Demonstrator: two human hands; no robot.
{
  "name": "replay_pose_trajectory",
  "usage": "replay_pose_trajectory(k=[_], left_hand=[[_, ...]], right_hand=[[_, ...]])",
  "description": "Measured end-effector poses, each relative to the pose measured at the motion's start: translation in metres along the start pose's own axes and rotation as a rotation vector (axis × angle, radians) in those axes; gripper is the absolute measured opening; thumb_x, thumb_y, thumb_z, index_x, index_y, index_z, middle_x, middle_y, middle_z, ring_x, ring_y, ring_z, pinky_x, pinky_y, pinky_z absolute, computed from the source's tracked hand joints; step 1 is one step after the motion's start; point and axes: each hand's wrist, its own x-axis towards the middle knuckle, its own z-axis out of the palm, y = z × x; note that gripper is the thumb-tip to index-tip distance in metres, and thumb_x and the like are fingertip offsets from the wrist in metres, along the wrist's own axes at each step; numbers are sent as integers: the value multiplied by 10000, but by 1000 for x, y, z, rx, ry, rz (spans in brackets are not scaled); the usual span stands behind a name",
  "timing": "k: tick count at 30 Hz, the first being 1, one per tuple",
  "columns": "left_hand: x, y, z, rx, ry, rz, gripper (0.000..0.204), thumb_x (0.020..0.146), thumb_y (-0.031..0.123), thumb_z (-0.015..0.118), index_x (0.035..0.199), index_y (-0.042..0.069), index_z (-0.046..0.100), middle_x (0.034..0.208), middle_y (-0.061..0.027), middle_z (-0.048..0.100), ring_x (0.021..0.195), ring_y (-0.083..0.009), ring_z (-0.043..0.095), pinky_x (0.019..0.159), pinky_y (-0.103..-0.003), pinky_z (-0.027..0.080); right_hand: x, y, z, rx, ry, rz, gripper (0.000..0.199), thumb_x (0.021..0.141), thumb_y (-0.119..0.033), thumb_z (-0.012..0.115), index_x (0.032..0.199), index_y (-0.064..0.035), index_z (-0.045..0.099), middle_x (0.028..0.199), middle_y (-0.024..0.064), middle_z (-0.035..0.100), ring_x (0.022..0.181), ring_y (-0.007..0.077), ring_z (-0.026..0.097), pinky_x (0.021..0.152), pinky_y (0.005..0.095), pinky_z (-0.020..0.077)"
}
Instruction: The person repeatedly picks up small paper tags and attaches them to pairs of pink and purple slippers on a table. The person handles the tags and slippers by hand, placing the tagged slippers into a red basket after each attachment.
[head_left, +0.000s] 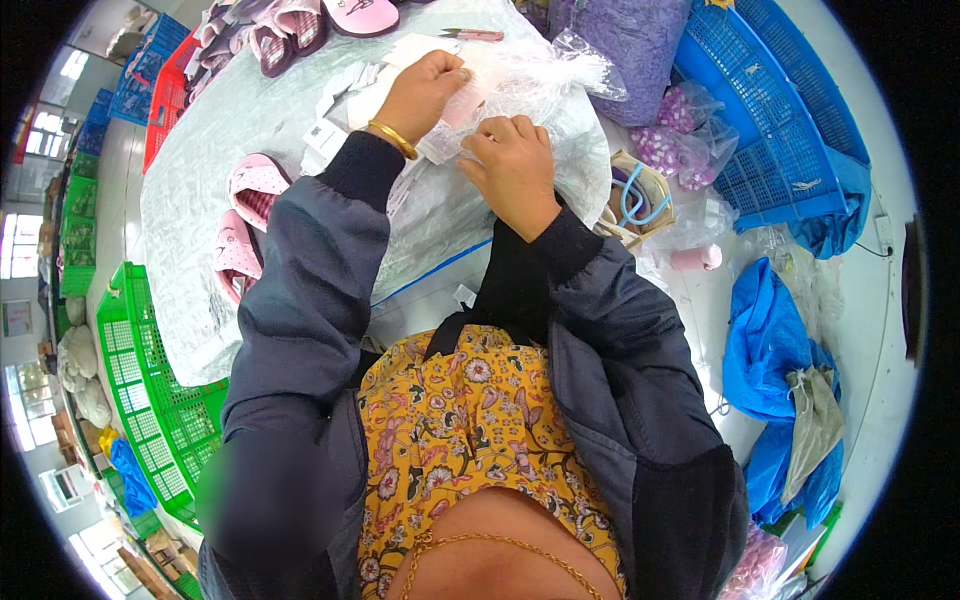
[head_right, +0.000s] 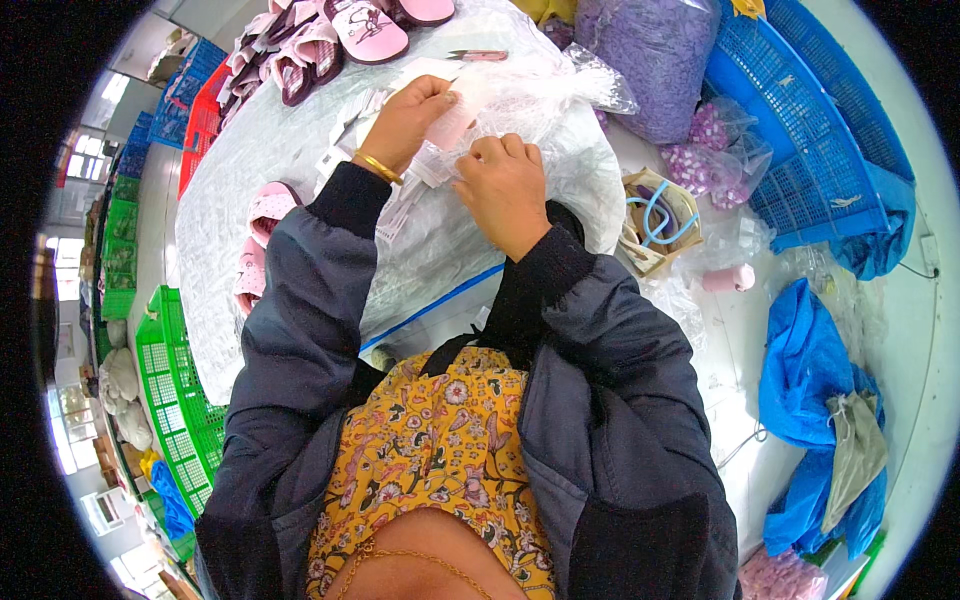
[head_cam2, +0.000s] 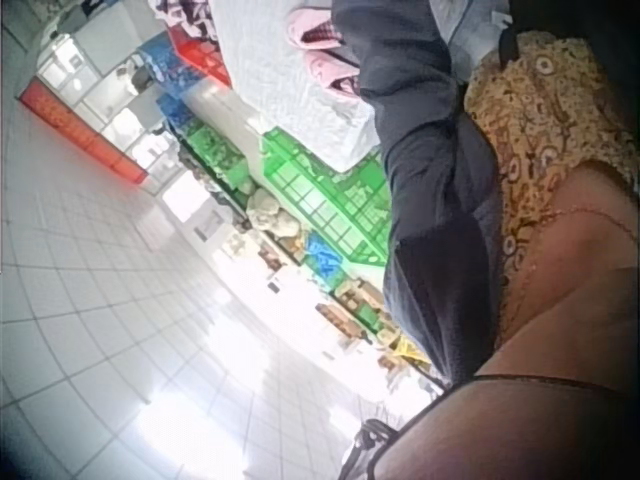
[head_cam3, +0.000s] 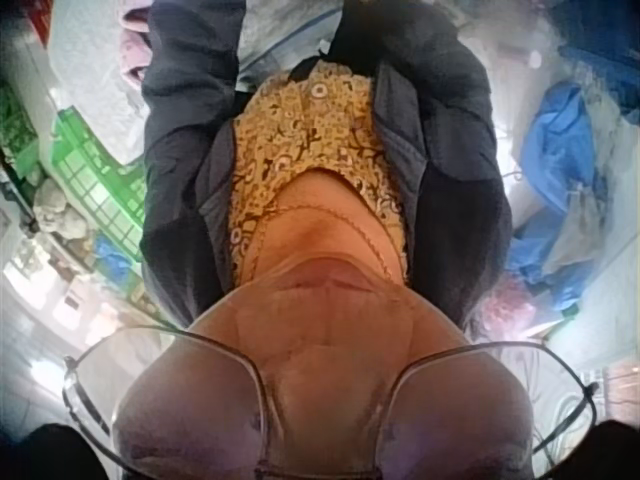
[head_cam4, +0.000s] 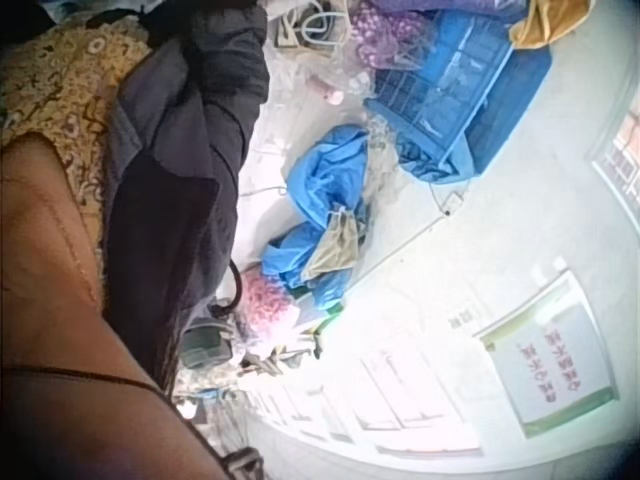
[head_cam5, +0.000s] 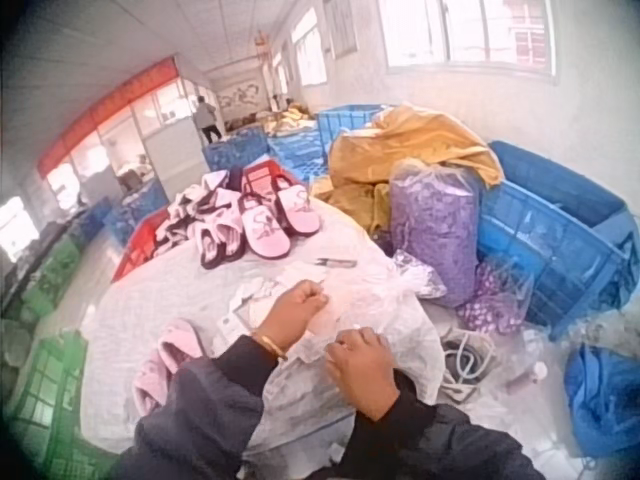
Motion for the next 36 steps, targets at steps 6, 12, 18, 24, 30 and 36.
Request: replay_pose_trajectory(k=[6,12,18,24,30,36], left_hand=[[11,-34,7,133,32,-1,243,912,258,630,968,22,635,826,-59,645,768,-158,579,739,-289,475],[5,-39,13,139,46,-16,248,923,259,629,999,23,629,872,-47,648,793,-140,576,744,-278,471],[-10,-22,28,288,105,13,262,925,269,615,991,15,616,853,-117,661,782,-216,621,736,-332,489],[-16,-10,29,299,148,46,261,926,258,609,1000,8,607,838,-119,653,772,-220,616,728,-338,484],[-72,29,20,5,219,30,196,946,205,601,979,12,600,786,-25,598,735,-72,528,664,-242,446],[-131,25,20,-95,211,-4,127,966,135,571,1010,18,595,815,11,589,743,-45,520,652,-213,437]], right_hand=[[-3,0,2,-11,60,-59,59,741,-182,692,784,-153,663,941,-27,620,905,207,550,790,368,389],[-14,6,-6,181,84,-51,171,763,-116,668,930,-139,697,874,1,636,792,202,593,699,344,458],[-15,-28,-26,568,-47,-271,243,802,-58,673,1042,-78,699,817,61,646,688,211,635,575,303,511],[-12,-85,-63,847,-114,-398,245,803,-108,752,1036,-53,699,828,87,674,685,196,663,592,275,521],[-21,-50,-68,1200,-218,614,66,909,-54,661,925,9,651,759,24,639,585,59,575,545,205,463],[-22,-42,-71,1256,-171,786,167,934,-83,636,1075,6,635,857,27,650,703,78,608,628,212,496]])
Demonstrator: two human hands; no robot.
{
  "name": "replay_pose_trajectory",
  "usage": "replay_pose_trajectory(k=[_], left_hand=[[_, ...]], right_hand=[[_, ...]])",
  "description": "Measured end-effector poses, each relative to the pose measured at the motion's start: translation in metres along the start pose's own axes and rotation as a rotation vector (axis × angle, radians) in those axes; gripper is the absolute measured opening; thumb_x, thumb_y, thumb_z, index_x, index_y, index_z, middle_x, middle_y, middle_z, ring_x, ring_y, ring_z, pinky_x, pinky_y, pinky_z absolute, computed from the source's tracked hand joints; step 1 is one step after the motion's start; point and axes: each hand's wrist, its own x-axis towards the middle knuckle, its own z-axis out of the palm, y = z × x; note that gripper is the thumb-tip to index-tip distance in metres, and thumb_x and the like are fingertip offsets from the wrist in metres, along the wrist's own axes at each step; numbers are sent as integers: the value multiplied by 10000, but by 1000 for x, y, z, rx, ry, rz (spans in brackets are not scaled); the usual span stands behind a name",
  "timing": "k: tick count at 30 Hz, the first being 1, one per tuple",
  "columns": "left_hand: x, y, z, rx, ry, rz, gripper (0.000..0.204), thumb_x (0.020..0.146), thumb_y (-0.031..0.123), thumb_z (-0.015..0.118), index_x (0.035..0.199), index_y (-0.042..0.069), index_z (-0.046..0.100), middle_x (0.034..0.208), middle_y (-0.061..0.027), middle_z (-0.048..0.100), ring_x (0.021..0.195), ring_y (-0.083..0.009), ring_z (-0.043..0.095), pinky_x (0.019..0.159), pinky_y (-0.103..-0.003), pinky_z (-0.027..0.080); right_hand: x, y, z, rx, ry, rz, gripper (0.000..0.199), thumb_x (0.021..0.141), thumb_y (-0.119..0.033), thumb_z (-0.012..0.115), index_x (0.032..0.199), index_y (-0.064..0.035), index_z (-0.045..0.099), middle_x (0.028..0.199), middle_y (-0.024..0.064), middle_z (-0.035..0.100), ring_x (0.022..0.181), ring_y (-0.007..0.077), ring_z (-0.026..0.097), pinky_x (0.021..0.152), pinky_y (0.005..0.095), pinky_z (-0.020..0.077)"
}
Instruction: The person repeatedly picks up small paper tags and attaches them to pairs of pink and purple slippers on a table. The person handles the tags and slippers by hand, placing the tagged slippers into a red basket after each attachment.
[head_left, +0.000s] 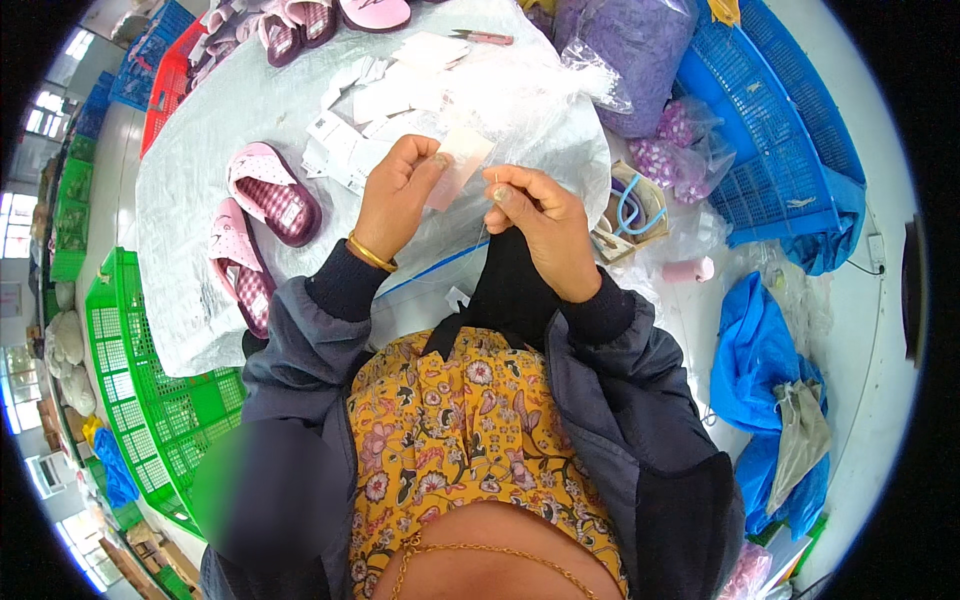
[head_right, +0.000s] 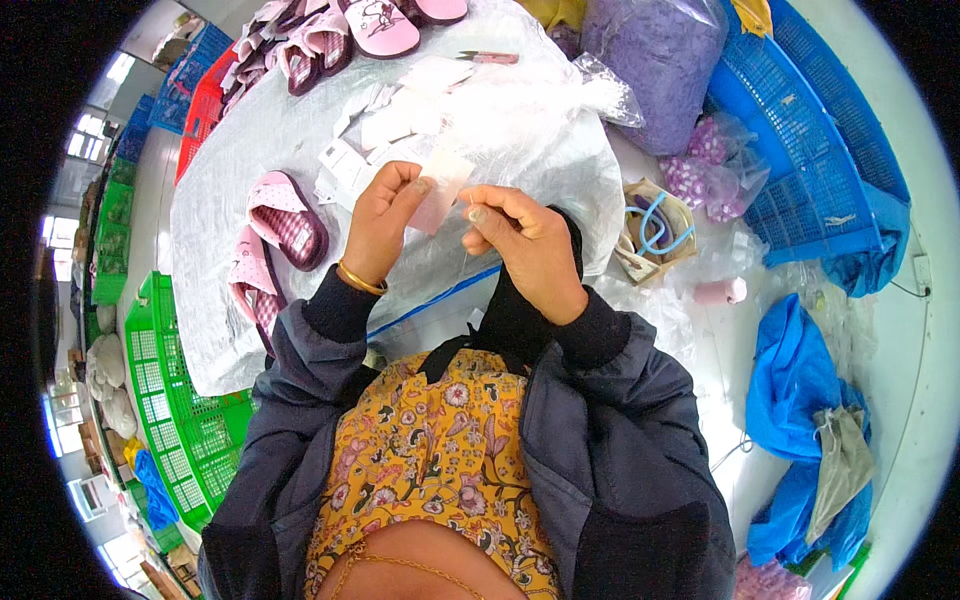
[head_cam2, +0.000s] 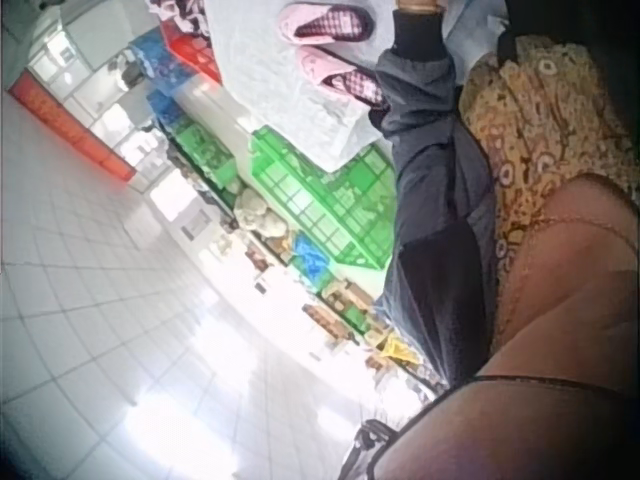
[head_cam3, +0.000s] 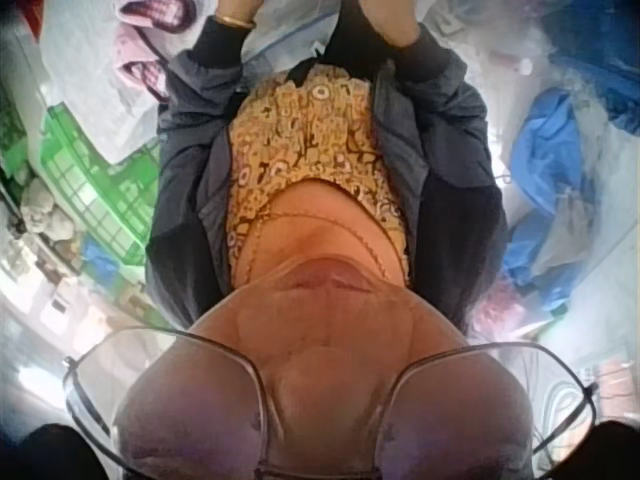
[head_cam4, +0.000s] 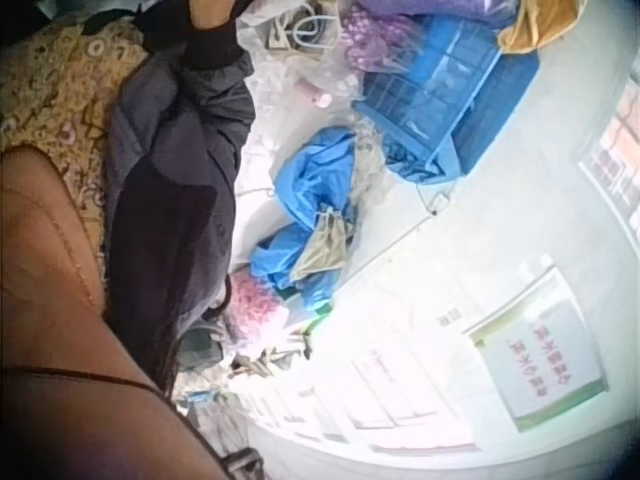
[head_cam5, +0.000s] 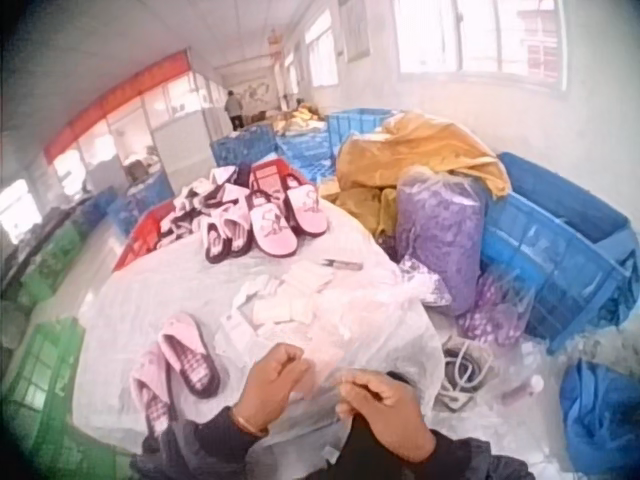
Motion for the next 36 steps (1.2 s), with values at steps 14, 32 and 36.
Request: replay_pose_trajectory(k=[14,32,36], left_hand=[[-21,7,1,-671,15,-180,165,1011,121,483,1148,29,481,1114,-161,642,1015,-207,631,887,-330,503],[-23,3,11,-838,74,-80,146,1029,97,425,1167,50,442,1240,-214,588,1191,-286,573,1009,-397,465],[-26,7,14,-875,64,-121,147,1030,100,425,1171,61,437,1243,-220,585,1188,-287,574,984,-399,486]], right_hand=[[1,13,12,89,-43,205,437,883,-124,707,1246,14,506,878,56,662,711,84,573,646,226,471],[-4,32,28,323,-111,381,326,880,-125,723,1138,-21,554,898,24,663,703,55,520,633,198,401],[-1,37,31,330,-101,396,303,879,-132,727,1113,-18,570,891,21,655,682,54,490,623,204,382]])
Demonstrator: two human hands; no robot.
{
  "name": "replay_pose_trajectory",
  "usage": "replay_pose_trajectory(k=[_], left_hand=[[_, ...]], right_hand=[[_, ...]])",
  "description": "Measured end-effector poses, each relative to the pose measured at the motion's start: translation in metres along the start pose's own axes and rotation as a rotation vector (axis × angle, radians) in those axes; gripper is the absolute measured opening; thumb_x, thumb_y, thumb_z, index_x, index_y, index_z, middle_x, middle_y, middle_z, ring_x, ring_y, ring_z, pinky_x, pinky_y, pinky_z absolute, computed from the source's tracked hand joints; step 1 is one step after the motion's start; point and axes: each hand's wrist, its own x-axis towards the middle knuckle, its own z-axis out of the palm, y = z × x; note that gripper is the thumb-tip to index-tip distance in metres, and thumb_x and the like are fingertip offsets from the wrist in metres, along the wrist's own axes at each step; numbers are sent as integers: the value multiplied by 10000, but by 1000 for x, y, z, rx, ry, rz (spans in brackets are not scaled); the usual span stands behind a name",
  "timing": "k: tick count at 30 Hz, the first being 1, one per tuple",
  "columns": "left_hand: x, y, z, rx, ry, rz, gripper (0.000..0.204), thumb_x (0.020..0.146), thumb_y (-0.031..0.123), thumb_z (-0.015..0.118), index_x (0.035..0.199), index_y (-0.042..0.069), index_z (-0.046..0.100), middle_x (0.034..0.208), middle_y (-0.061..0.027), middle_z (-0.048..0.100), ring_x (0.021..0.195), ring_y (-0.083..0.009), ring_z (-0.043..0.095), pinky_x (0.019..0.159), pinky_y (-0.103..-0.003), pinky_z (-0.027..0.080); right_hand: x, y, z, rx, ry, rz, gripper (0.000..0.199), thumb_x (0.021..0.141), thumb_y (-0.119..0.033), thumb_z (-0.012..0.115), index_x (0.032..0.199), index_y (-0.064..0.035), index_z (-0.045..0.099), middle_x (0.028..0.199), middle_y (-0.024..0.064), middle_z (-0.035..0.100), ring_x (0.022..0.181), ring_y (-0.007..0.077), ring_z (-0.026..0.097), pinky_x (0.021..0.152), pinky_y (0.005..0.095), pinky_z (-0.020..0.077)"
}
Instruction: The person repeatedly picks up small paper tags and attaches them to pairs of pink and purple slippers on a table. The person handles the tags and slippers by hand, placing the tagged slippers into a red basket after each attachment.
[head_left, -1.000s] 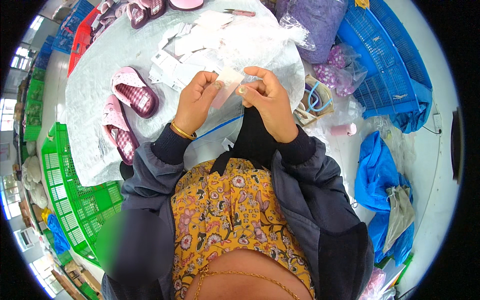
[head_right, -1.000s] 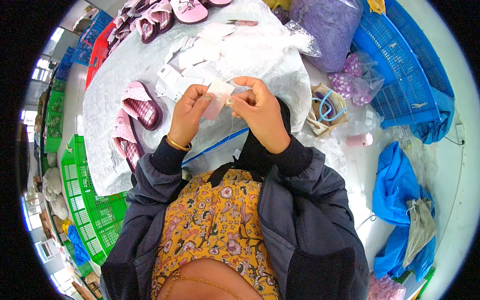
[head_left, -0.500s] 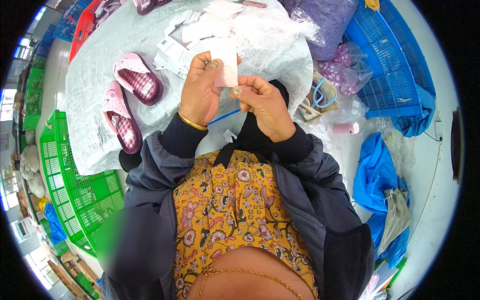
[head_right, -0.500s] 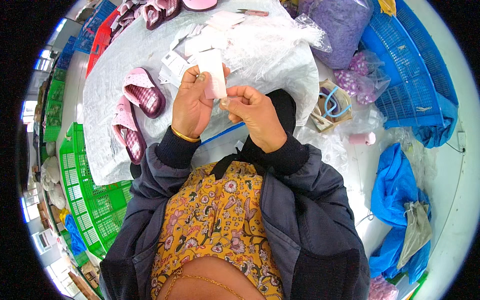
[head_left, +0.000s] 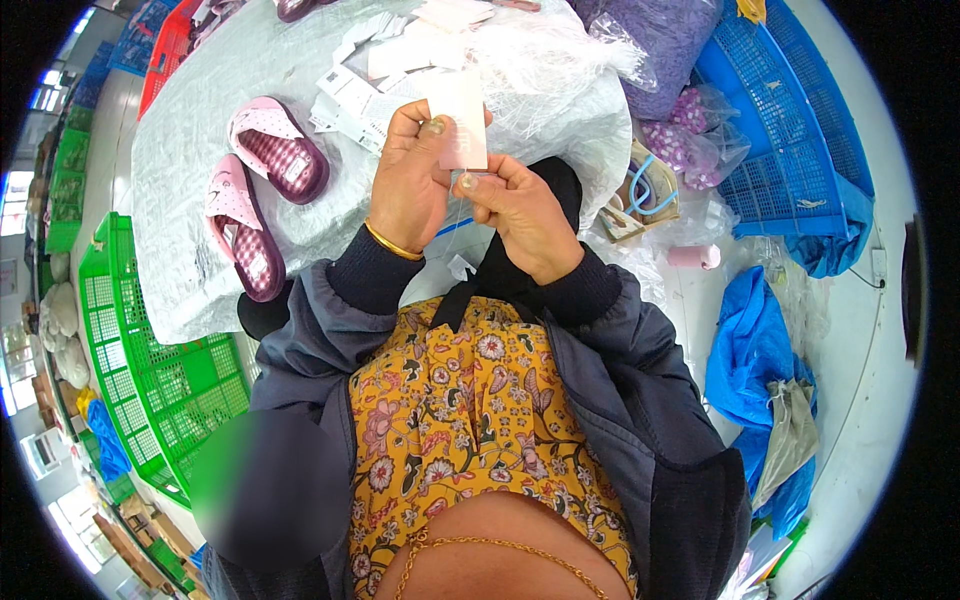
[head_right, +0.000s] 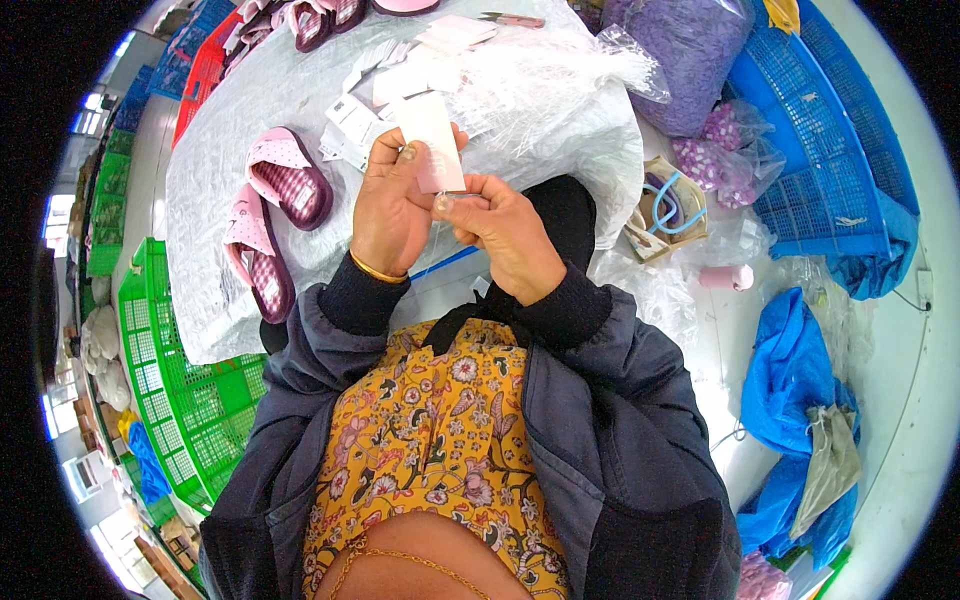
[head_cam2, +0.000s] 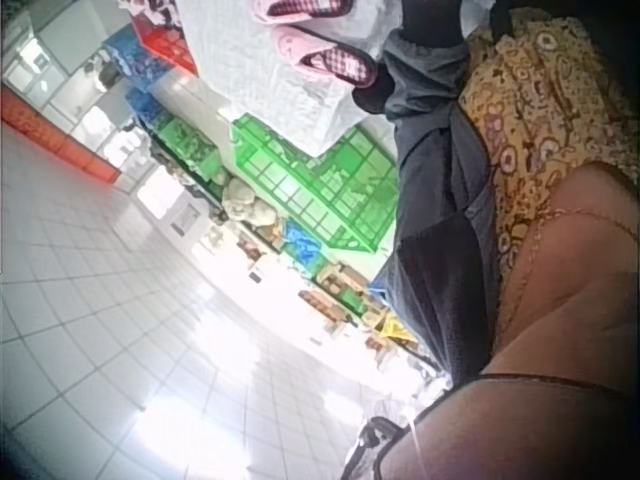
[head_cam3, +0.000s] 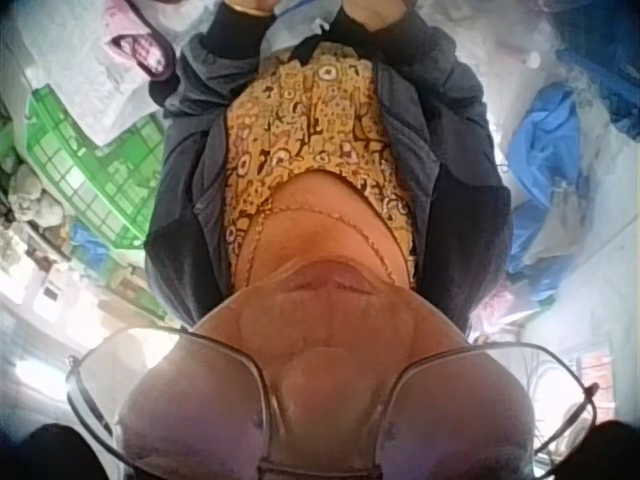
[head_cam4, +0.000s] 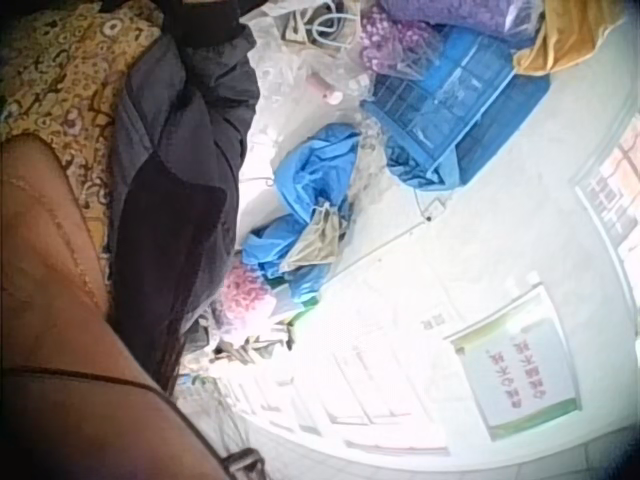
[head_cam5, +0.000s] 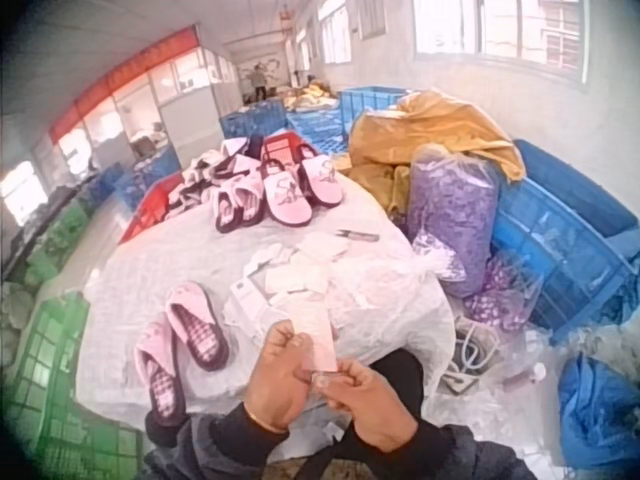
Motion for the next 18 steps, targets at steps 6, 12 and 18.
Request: replay_pose_trajectory(k=[6,12,18], left_hand=[[-2,-2,-2,-13,-8,-28,154,1036,113,421,1181,60,422,1250,-233,576,1180,-299,577,982,-398,490],[-2,-5,-2,6,-7,-20,161,1037,120,424,1179,44,417,1242,-244,574,1177,-306,577,986,-405,487],[-3,-8,0,22,-19,-42,163,1031,129,439,1173,48,433,1179,-223,611,1113,-265,609,928,-365,505]], right_hand=[[1,1,-2,10,-14,-7,240,876,-128,727,1058,-23,611,876,5,646,676,53,476,622,211,378],[4,3,-7,45,-19,38,188,890,-119,706,1037,-31,629,908,16,652,684,52,477,622,204,374],[6,2,-13,109,-47,117,165,909,-110,683,1043,-37,621,933,30,660,699,55,497,615,199,376]])
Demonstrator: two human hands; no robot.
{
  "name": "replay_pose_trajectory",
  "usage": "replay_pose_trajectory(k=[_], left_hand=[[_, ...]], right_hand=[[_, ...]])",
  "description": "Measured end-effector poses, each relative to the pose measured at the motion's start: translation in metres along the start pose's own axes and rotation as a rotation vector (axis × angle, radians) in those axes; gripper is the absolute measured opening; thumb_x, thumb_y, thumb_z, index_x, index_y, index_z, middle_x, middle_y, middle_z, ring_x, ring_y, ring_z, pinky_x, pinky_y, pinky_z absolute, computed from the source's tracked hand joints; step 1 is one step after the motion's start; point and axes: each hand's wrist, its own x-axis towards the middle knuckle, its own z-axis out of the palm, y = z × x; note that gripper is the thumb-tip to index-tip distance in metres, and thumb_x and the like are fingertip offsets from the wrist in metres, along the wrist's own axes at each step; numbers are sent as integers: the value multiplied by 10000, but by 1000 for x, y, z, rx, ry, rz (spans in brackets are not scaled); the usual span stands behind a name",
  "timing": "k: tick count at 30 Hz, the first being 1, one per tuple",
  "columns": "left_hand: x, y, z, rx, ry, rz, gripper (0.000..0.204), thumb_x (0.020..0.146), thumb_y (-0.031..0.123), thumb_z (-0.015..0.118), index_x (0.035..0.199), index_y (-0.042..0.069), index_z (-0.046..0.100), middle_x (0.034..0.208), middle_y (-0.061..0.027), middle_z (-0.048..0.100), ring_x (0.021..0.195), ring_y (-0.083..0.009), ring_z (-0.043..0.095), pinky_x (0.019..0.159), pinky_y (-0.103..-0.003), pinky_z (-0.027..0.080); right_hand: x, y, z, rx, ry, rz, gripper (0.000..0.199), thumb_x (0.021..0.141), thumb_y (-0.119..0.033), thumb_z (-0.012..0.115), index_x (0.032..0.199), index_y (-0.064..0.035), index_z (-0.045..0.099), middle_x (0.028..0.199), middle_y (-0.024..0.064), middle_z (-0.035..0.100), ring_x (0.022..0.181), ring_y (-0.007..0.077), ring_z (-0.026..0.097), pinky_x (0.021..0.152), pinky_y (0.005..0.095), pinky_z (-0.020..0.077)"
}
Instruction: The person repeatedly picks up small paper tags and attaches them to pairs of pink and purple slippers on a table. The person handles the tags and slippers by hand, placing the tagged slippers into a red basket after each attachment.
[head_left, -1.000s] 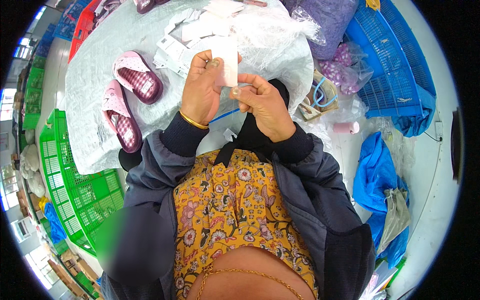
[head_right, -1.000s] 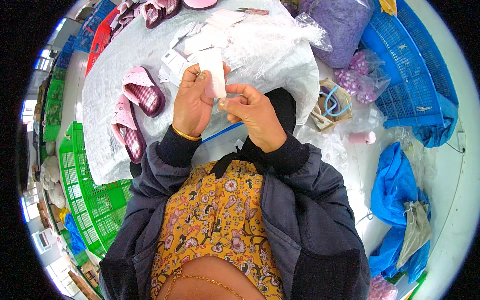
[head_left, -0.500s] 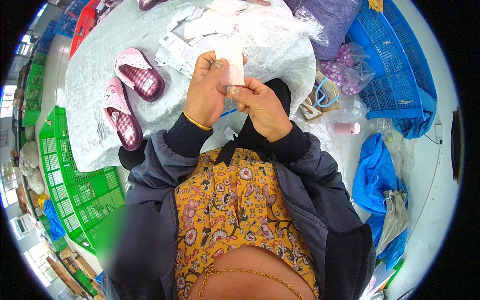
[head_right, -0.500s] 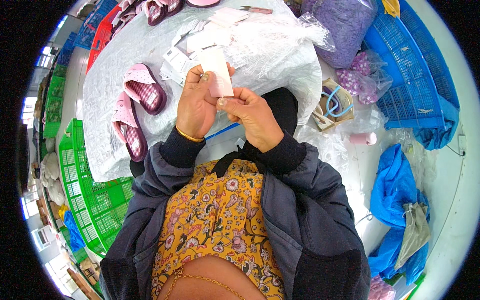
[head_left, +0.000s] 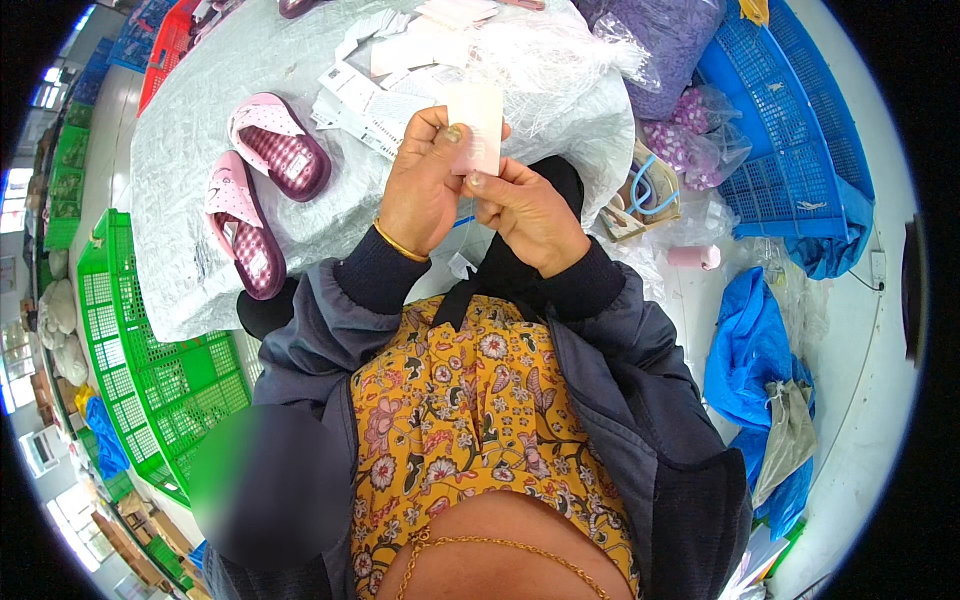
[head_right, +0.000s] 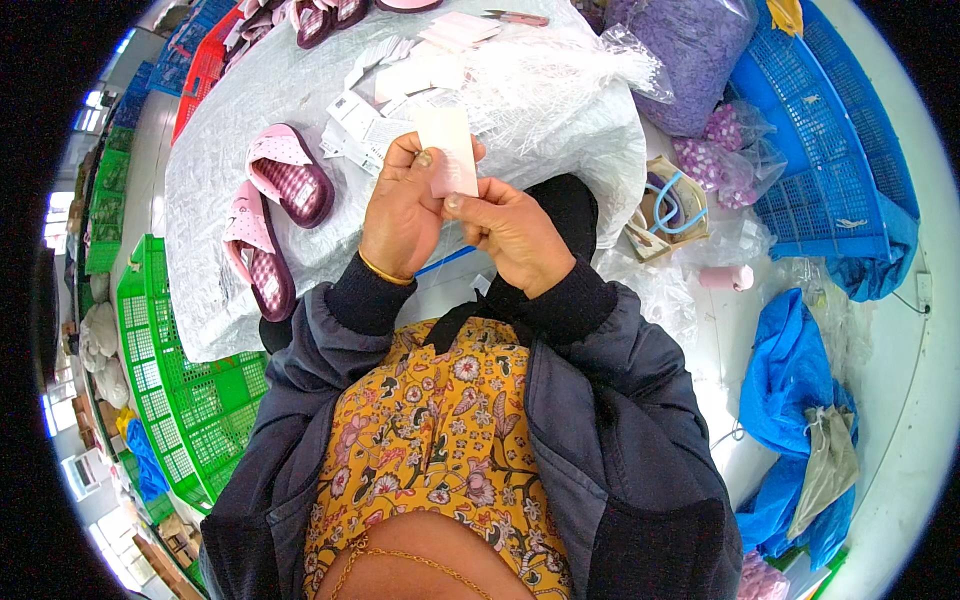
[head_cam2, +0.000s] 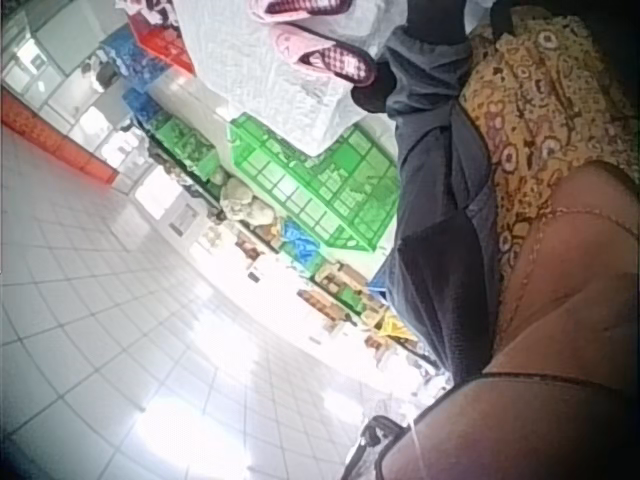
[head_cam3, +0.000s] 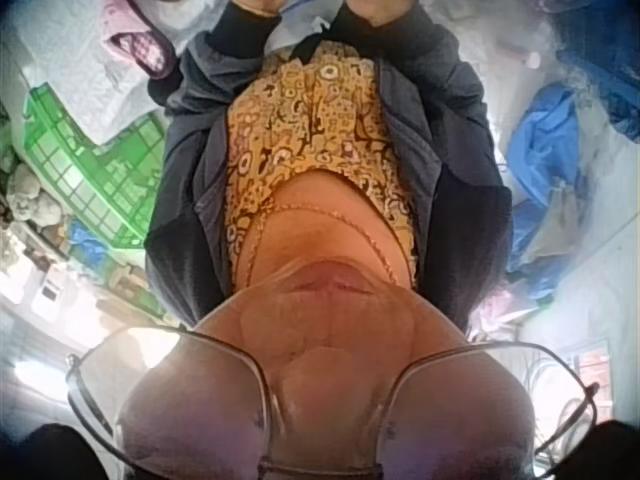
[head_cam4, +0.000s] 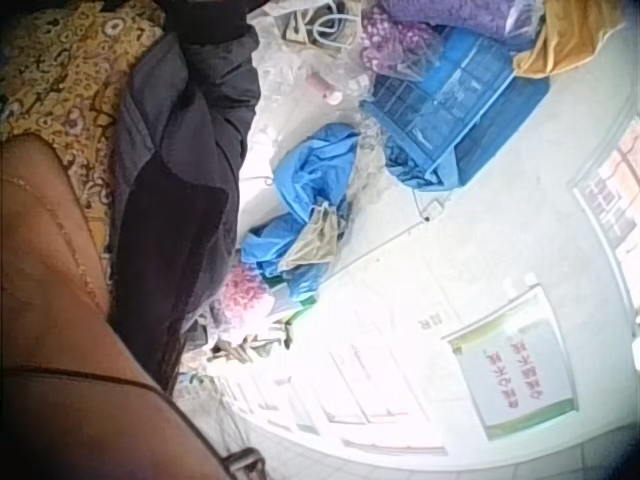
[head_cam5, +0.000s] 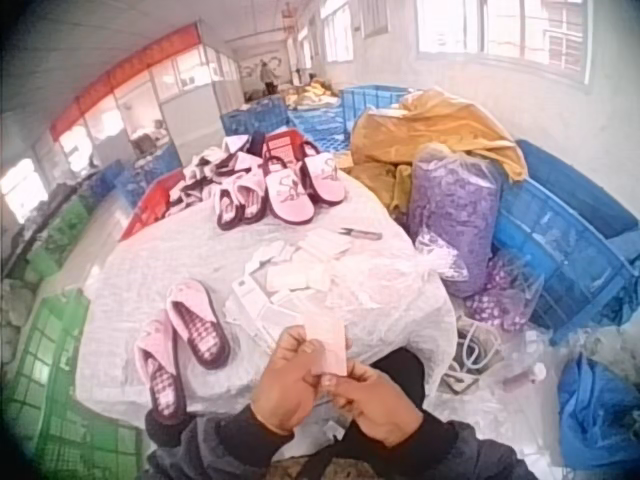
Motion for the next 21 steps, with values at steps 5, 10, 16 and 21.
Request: replay_pose_trajectory(k=[5,10,16,21], left_hand=[[-3,-2,-13,29,1,-24,167,1037,181,457,1081,27,506,1216,-226,601,1148,-283,583,989,-409,459],[-16,25,-31,183,-125,-163,266,1007,216,535,864,13,633,1077,-142,670,1008,-190,601,909,-355,461],[-25,29,-51,671,-212,-297,156,898,179,701,936,34,656,880,10,652,773,-46,566,669,-213,469],[-38,33,-41,1081,-215,-92,182,856,213,709,837,40,658,781,-27,605,680,-115,541,625,-290,444]], right_hand=[[3,0,-2,-22,22,-25,140,875,-100,704,975,-27,639,840,4,641,659,62,495,607,202,391],[-13,-8,-4,-587,43,-284,128,855,-74,696,931,18,650,825,18,667,724,63,567,649,216,450],[-23,-12,8,-1113,-4,-403,120,829,-80,711,910,-3,666,725,68,665,661,54,583,608,236,471],[-22,-5,7,-1115,-34,-383,127,813,-64,707,904,-6,638,725,93,668,621,85,600,579,255,475]])
